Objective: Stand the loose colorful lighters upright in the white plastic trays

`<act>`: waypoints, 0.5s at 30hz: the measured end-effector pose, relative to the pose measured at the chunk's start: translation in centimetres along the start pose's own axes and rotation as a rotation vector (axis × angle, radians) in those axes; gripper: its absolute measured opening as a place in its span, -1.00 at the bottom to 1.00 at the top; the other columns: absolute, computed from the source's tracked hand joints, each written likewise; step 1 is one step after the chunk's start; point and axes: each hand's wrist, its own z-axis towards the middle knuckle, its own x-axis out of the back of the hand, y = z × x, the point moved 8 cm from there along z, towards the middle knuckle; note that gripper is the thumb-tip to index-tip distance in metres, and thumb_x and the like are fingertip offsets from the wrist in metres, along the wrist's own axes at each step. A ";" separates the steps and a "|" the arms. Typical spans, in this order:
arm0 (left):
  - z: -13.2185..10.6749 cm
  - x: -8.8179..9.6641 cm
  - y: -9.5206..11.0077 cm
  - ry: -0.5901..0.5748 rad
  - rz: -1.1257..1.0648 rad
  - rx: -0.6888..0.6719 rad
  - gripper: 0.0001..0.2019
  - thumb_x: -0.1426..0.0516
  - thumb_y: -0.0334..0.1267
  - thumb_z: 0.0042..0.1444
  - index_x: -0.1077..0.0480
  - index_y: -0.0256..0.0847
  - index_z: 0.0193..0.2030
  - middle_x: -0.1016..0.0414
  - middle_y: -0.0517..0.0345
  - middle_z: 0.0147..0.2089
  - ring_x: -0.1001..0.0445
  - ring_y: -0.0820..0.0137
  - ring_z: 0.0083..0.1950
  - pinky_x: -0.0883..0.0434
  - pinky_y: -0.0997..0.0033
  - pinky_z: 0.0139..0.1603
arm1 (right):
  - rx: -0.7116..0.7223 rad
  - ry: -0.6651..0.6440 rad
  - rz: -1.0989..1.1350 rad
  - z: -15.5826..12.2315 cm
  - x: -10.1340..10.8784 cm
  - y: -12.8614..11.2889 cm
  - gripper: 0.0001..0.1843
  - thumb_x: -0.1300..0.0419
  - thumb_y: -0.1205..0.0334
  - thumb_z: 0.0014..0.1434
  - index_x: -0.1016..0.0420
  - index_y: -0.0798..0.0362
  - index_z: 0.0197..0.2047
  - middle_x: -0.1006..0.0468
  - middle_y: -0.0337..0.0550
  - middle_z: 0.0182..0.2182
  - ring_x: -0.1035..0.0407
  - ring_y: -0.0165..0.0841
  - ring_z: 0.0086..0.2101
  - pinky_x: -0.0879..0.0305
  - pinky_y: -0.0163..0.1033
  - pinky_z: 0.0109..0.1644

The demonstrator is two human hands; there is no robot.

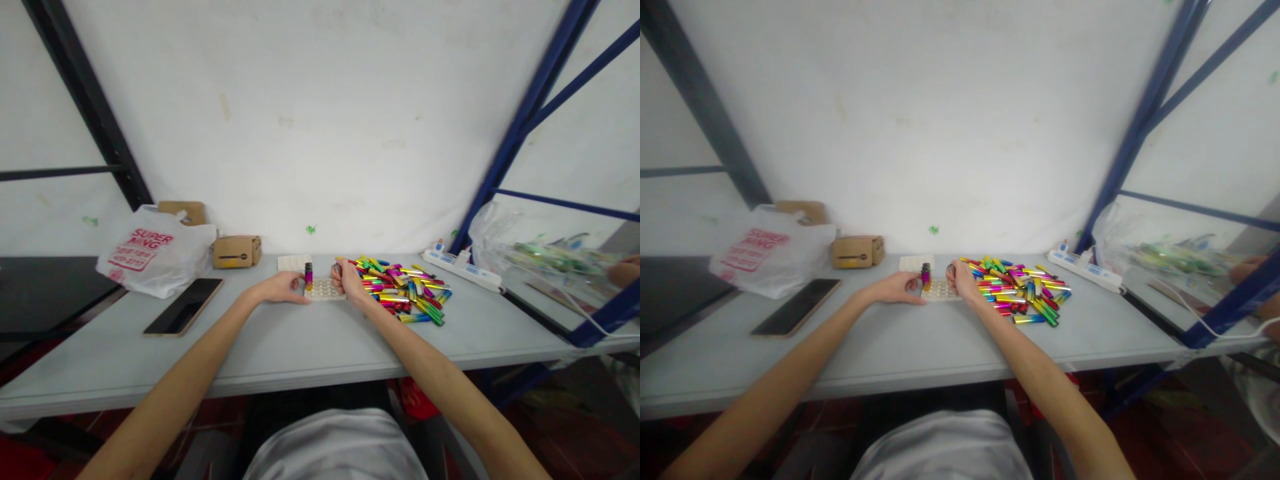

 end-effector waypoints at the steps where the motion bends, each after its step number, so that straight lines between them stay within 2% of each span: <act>1: 0.0 0.0 0.0 0.002 -0.001 0.002 -0.30 -0.26 0.29 -0.16 -0.43 -0.26 -0.05 -0.44 0.13 -0.27 -0.40 0.29 -0.26 -0.26 0.43 -0.30 | 0.014 -0.003 -0.013 0.1 0.0 0.0 -0.57 0.21 -0.08 0.25 0.06 -0.08 -0.58 0.10 -0.38 -0.73 0.22 -0.46 -0.71 0.25 -0.30 -0.64; 7: 0.0 0.0 0.1 0.002 0.018 0.000 -0.29 -0.24 0.31 -0.16 -0.42 -0.27 -0.06 -0.45 0.11 -0.26 -0.39 0.29 -0.28 -0.26 0.41 -0.31 | 0.067 0.052 -0.095 0.3 0.5 0.1 -0.49 0.21 -0.22 0.27 -0.01 -0.06 -0.56 0.03 -0.37 -0.70 0.13 -0.45 -0.70 0.13 -0.31 -0.62; 10: 0.1 0.0 0.1 0.002 0.022 -0.005 -0.29 -0.24 0.31 -0.17 -0.42 -0.28 -0.06 -0.44 0.10 -0.26 -0.39 0.28 -0.28 -0.26 0.41 -0.30 | 0.130 0.033 -0.088 0.2 0.3 -0.3 -0.40 0.24 -0.33 0.28 -0.15 -0.03 -0.51 0.02 -0.38 -0.67 0.10 -0.45 -0.68 0.11 -0.32 -0.61; 13: 0.1 -0.1 0.0 -0.001 0.017 -0.012 -0.29 -0.24 0.32 -0.15 -0.42 -0.29 -0.06 -0.43 0.10 -0.26 -0.39 0.29 -0.28 -0.26 0.41 -0.30 | 0.220 -0.012 -0.108 0.0 -0.2 -0.9 -0.36 0.23 -0.34 0.30 -0.35 0.03 -0.31 -0.09 -0.37 -0.61 0.00 -0.45 -0.64 0.02 -0.33 -0.57; 15: 0.2 -0.1 -0.1 0.001 0.012 -0.011 -0.30 -0.24 0.32 -0.15 -0.42 -0.28 -0.07 -0.43 0.11 -0.27 -0.38 0.30 -0.28 -0.26 0.42 -0.30 | 0.275 -0.011 -0.197 -0.1 -0.5 -1.2 -0.39 0.19 -0.30 0.33 -0.41 0.04 -0.16 -0.21 -0.34 -0.55 -0.12 -0.44 -0.58 -0.10 -0.33 -0.51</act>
